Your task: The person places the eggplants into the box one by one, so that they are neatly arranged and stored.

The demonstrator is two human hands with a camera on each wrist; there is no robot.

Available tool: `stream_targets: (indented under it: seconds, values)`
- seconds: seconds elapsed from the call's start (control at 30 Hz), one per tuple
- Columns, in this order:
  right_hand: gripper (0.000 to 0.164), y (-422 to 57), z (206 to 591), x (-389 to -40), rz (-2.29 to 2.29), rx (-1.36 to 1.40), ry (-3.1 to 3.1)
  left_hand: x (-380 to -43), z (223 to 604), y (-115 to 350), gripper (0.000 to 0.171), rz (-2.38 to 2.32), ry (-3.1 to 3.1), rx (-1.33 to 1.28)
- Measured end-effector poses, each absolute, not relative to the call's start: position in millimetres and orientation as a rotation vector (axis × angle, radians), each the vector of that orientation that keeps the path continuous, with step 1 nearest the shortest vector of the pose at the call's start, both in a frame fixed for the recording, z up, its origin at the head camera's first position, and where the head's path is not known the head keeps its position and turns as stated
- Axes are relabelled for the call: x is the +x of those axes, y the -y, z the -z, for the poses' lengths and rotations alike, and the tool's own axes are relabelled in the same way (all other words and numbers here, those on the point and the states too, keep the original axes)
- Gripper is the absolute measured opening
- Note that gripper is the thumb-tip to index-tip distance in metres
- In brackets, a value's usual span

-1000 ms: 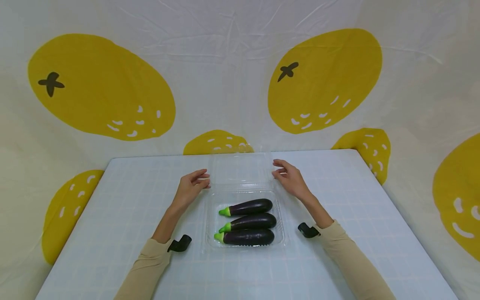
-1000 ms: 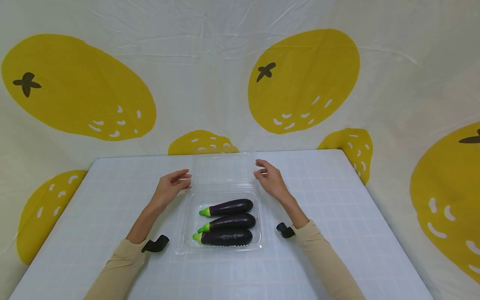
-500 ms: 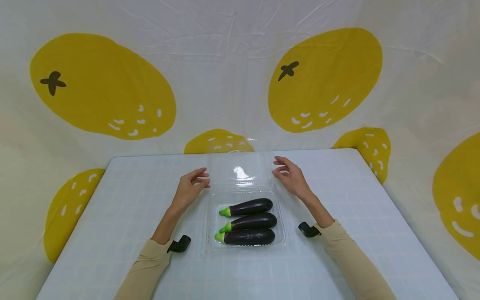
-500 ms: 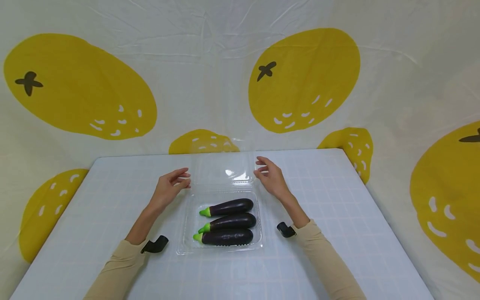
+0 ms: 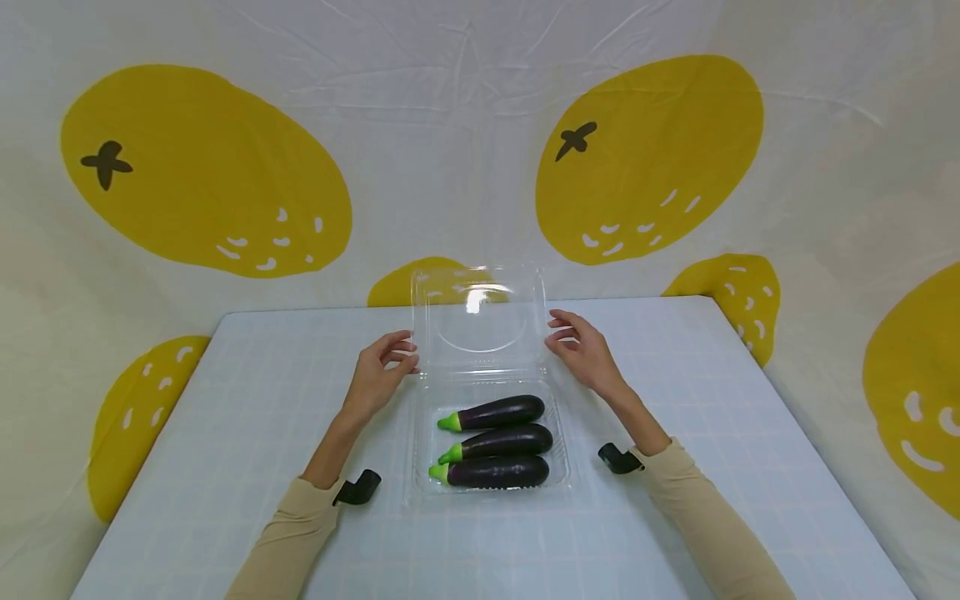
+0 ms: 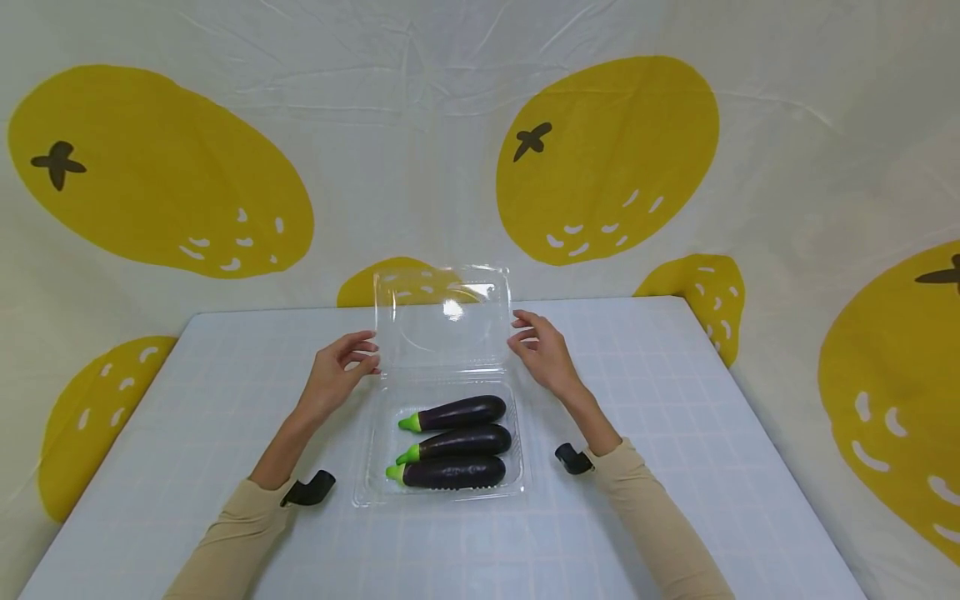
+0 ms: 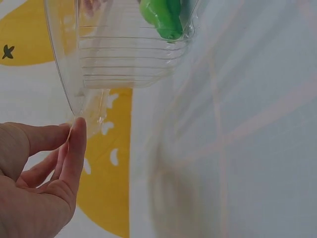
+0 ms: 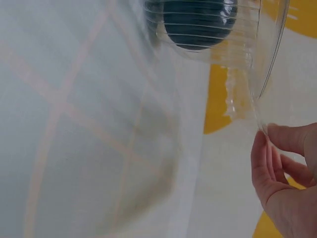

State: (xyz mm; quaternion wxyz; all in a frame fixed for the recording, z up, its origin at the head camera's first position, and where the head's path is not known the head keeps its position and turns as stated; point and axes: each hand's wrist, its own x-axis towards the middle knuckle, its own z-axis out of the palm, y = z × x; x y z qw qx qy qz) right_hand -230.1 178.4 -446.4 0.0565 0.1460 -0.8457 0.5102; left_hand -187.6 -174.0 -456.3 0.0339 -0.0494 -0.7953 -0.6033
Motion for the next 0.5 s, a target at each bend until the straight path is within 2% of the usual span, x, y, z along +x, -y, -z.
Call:
stream_targets:
  seconds: [0.5]
  values:
    - [0.046,-180.1,443.3,-226.3,-1.561,0.503,2.446,-187.3,451.6,171.0,0.036,1.906,2.354,-0.186]
